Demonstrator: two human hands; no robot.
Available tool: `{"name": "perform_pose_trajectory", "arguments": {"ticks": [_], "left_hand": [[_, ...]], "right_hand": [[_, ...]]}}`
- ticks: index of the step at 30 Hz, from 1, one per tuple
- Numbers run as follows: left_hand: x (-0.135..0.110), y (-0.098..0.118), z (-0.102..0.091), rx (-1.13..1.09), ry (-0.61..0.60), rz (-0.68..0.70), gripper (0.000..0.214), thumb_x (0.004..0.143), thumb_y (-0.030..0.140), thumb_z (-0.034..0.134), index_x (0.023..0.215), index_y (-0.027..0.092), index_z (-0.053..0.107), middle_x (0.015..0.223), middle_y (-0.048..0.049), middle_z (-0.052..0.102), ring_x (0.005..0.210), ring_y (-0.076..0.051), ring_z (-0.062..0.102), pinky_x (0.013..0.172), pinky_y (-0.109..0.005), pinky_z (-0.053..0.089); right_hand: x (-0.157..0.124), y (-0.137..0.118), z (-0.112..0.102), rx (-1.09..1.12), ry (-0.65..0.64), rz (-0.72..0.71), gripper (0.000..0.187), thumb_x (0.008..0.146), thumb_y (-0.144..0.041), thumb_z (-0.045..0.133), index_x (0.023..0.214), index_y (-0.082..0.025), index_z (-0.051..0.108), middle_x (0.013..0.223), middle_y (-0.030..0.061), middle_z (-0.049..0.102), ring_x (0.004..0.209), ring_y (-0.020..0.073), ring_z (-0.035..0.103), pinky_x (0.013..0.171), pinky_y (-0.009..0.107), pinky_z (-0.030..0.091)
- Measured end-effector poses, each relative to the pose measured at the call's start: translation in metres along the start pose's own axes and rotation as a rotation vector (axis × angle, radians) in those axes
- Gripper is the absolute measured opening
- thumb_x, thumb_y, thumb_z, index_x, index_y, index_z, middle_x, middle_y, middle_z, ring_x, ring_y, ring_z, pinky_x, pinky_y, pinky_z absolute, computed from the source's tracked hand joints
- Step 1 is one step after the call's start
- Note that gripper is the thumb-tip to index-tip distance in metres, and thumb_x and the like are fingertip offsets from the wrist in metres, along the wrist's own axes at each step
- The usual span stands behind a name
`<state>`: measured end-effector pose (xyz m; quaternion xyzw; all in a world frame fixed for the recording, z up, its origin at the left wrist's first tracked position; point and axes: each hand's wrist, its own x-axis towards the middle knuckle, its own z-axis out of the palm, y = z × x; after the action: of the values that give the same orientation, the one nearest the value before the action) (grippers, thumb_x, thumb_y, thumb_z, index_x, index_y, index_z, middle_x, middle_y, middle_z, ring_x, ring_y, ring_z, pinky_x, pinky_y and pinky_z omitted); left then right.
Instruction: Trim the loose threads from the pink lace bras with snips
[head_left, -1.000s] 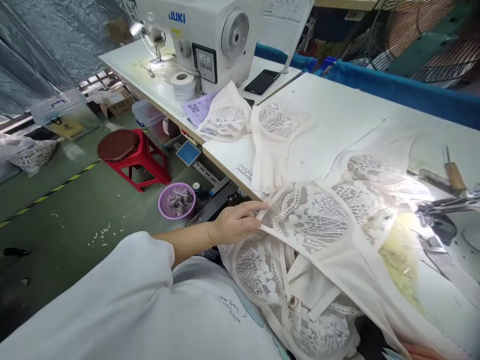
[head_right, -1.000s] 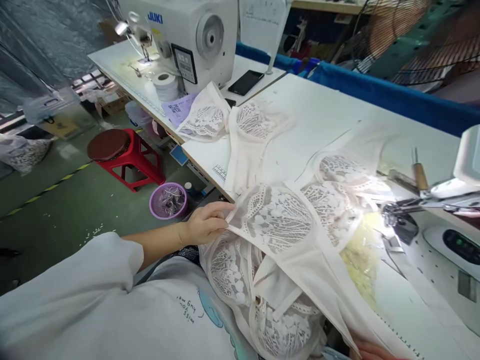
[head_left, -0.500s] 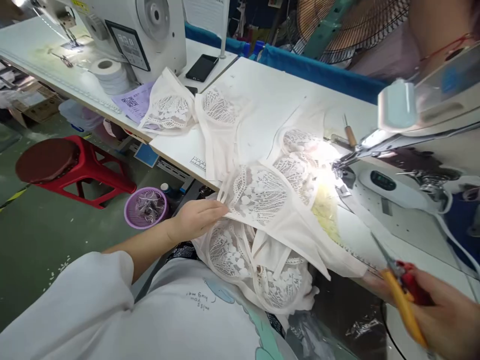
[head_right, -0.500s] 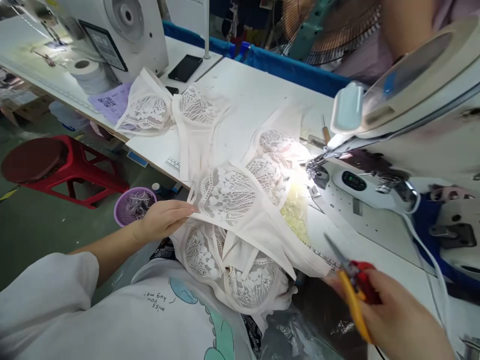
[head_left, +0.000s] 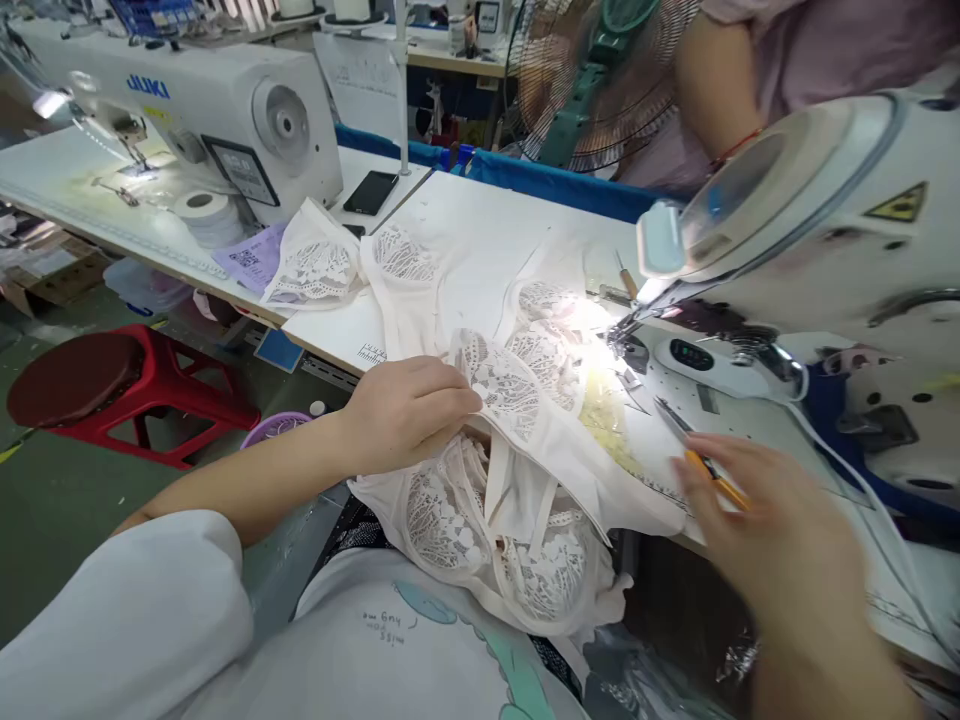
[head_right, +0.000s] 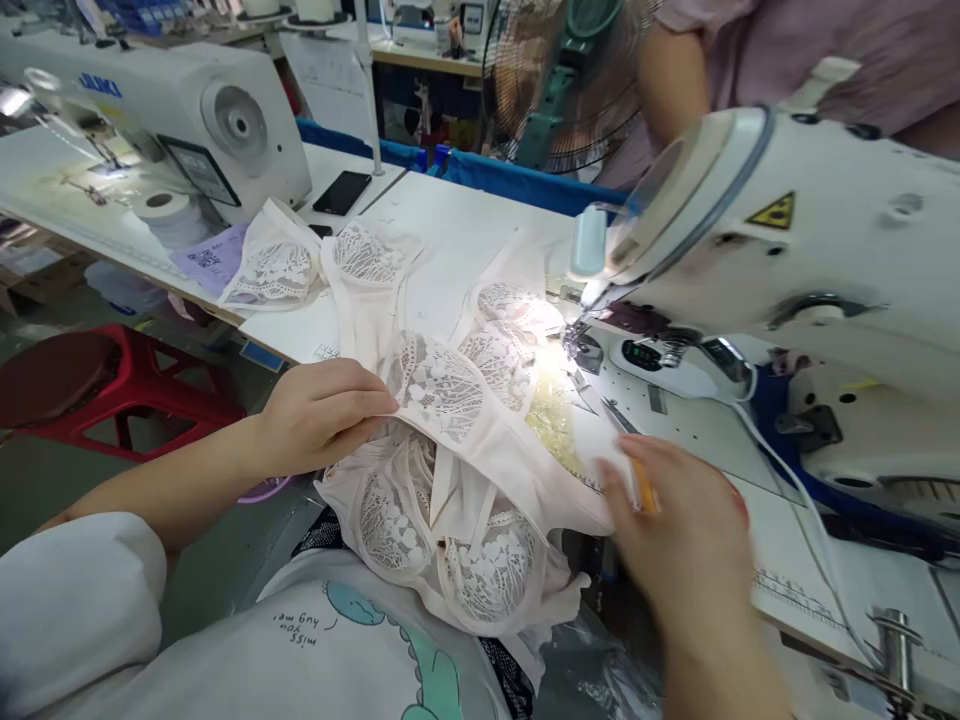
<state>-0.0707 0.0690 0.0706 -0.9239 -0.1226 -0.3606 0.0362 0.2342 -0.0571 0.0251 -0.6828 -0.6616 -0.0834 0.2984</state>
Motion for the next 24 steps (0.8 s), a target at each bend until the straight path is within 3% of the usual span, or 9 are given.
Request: {"name": "perform_pose_trajectory", "arguments": {"ticks": [1,3,6,10,16,24], "left_hand": [[0.006,0.000,-0.001,0.001,0.001,0.011,0.007,0.084,0.013,0.052,0.089,0.017,0.053,0.074,-0.0038,0.067,0.065,-0.013,0.062,0.056,-0.023,0.050],[0.016,0.001,-0.003,0.003,-0.004,0.025,0.008,0.084,0.013,0.053,0.090,0.017,0.053,0.075,-0.0039,0.067,0.066,-0.014,0.062,0.057,-0.024,0.050],[0.026,0.002,-0.005,0.003,-0.010,0.039,0.009,0.084,0.012,0.052,0.091,0.018,0.053,0.076,-0.0043,0.068,0.068,-0.015,0.062,0.059,-0.025,0.051],[0.035,0.001,-0.011,0.007,-0.009,0.051,0.007,0.085,0.013,0.051,0.091,0.017,0.053,0.077,-0.0059,0.068,0.070,-0.015,0.062,0.061,-0.026,0.051],[0.040,0.002,-0.019,-0.019,-0.009,0.043,0.008,0.084,0.011,0.052,0.090,0.016,0.055,0.076,-0.0075,0.066,0.070,-0.016,0.062,0.059,-0.026,0.051],[0.038,0.000,-0.024,-0.051,-0.065,0.033,0.011,0.086,0.010,0.049,0.093,0.017,0.055,0.078,-0.0064,0.066,0.073,-0.015,0.062,0.063,-0.027,0.053]], "right_hand": [[-0.001,-0.024,0.008,0.022,0.023,-0.137,0.016,0.084,-0.031,0.057,0.095,-0.021,0.059,0.090,0.0135,0.063,0.086,0.0306,0.060,0.071,0.044,0.046],[-0.001,-0.065,0.028,0.069,0.137,-0.259,0.025,0.081,-0.036,0.063,0.098,-0.019,0.055,0.090,0.0116,0.059,0.084,0.0272,0.057,0.069,0.040,0.048],[0.008,-0.095,0.053,0.065,0.226,-0.217,0.025,0.079,-0.033,0.066,0.093,-0.017,0.054,0.084,0.0106,0.056,0.080,0.0259,0.055,0.064,0.038,0.048],[0.019,-0.093,0.055,0.125,0.254,-0.181,0.007,0.082,-0.018,0.059,0.080,-0.018,0.053,0.075,0.0066,0.057,0.072,0.0216,0.053,0.057,0.032,0.045],[0.021,-0.090,0.038,0.244,0.293,-0.209,0.007,0.082,-0.012,0.058,0.085,-0.017,0.055,0.079,0.0062,0.058,0.074,0.0188,0.054,0.058,0.029,0.047],[0.022,-0.087,0.034,0.377,0.254,-0.198,0.009,0.082,-0.010,0.057,0.087,-0.018,0.058,0.080,0.0059,0.060,0.073,0.0175,0.056,0.057,0.029,0.050]]}}
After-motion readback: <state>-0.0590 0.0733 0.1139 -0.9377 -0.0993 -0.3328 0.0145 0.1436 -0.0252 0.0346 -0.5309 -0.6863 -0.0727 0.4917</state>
